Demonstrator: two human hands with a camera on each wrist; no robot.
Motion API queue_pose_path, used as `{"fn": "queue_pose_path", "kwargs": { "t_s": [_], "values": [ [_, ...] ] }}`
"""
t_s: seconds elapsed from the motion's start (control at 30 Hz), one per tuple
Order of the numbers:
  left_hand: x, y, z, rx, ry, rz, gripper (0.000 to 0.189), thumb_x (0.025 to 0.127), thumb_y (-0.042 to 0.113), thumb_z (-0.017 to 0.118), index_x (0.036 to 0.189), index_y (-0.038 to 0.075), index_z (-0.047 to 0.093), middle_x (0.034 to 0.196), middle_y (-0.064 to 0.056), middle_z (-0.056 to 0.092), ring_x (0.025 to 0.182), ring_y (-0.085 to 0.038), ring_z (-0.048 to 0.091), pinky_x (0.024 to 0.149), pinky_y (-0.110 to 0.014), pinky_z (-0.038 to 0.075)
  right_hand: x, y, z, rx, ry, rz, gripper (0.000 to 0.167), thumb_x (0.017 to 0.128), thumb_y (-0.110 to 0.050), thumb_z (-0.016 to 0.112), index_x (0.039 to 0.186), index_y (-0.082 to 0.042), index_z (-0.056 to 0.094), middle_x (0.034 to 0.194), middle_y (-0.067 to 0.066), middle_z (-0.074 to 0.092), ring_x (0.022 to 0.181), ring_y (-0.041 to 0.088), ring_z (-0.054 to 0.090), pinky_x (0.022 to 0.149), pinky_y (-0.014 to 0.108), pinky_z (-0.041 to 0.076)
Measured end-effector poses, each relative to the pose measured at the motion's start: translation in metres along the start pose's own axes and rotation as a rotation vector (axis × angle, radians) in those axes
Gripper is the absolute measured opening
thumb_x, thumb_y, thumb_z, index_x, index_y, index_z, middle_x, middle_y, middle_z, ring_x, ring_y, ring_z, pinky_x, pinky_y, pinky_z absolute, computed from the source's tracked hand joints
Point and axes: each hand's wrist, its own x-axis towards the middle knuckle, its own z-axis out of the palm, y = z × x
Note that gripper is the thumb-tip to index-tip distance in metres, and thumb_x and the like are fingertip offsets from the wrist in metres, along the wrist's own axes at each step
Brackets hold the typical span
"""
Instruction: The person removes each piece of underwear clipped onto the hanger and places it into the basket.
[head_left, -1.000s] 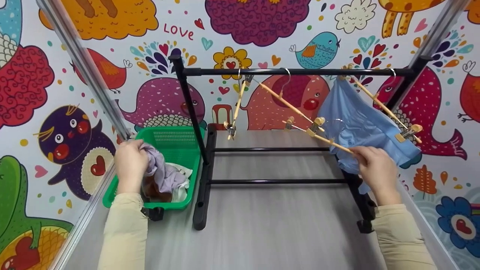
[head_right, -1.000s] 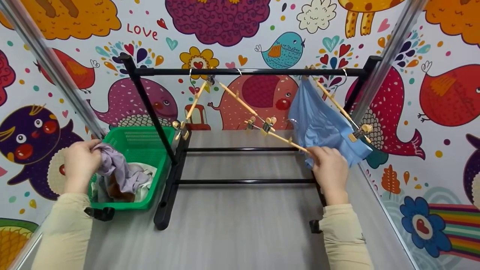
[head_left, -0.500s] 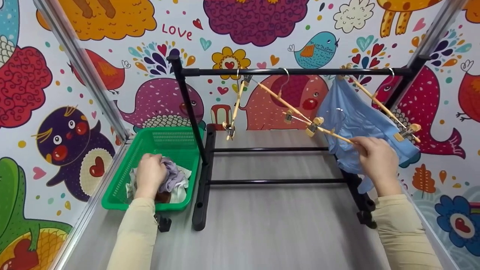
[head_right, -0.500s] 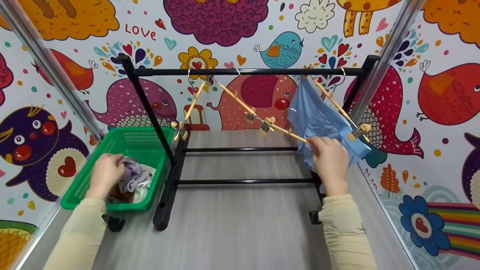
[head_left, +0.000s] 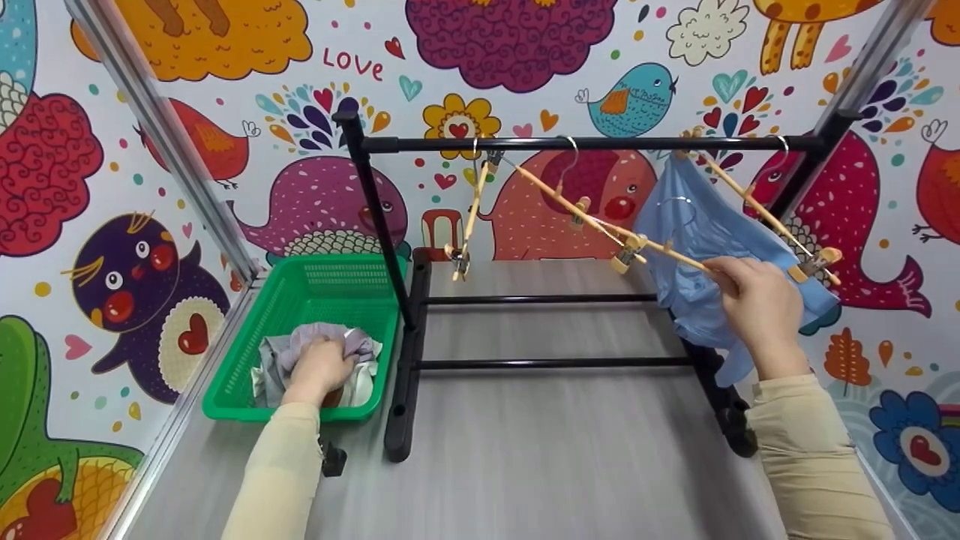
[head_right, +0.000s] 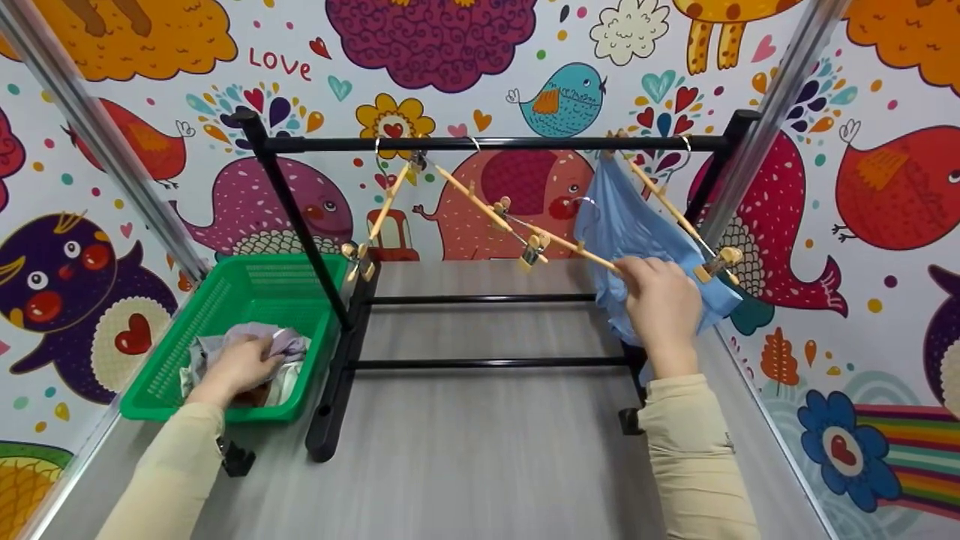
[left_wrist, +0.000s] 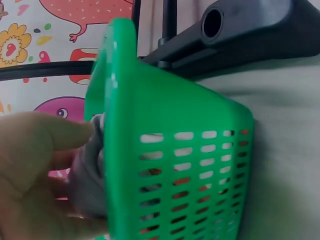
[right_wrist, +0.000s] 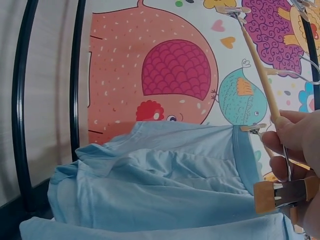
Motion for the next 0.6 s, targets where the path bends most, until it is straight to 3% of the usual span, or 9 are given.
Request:
{"fn": "queue_pose_path", "kwargs": {
  "t_s": [0.13, 0.23, 0.6],
  "values": [
    [-0.001, 0.001, 0.006, 0.004, -0.114, -0.010, 0.037, 0.099, 0.025, 0.057, 0.108, -0.010, 0.061, 0.111, -0.035, 0.054, 0.108, -0.055, 0.051, 0.091, -0.064, 0.041, 0.005, -0.003, -0.003, 0.010, -0.017, 0.021, 0.016, 0.094, -0.008, 0.067, 0.108, -0.013, 0.075, 0.101, 0.013, 0.072, 0.089, 0.036, 0.060, 0.067, 0.052, 0.044],
    [-0.003, 0.003, 0.009, 0.018, -0.160, -0.011, 0.041, 0.099, 0.026, 0.056, 0.113, -0.013, 0.060, 0.115, -0.037, 0.053, 0.111, -0.056, 0.050, 0.094, -0.064, 0.040, 0.011, -0.006, -0.006, 0.009, -0.035, 0.040, 0.017, 0.096, -0.010, 0.066, 0.109, -0.013, 0.075, 0.100, 0.014, 0.072, 0.088, 0.036, 0.059, 0.068, 0.052, 0.043],
    [-0.005, 0.010, 0.018, 0.018, -0.188, -0.062, 0.042, 0.098, 0.027, 0.055, 0.112, -0.012, 0.062, 0.118, -0.036, 0.055, 0.110, -0.055, 0.052, 0.091, -0.069, 0.041, 0.027, -0.013, -0.020, -0.014, -0.031, 0.055, 0.018, 0.096, -0.009, 0.065, 0.112, -0.011, 0.074, 0.099, 0.017, 0.071, 0.089, 0.038, 0.059, 0.073, 0.055, 0.044]
  ]
}}
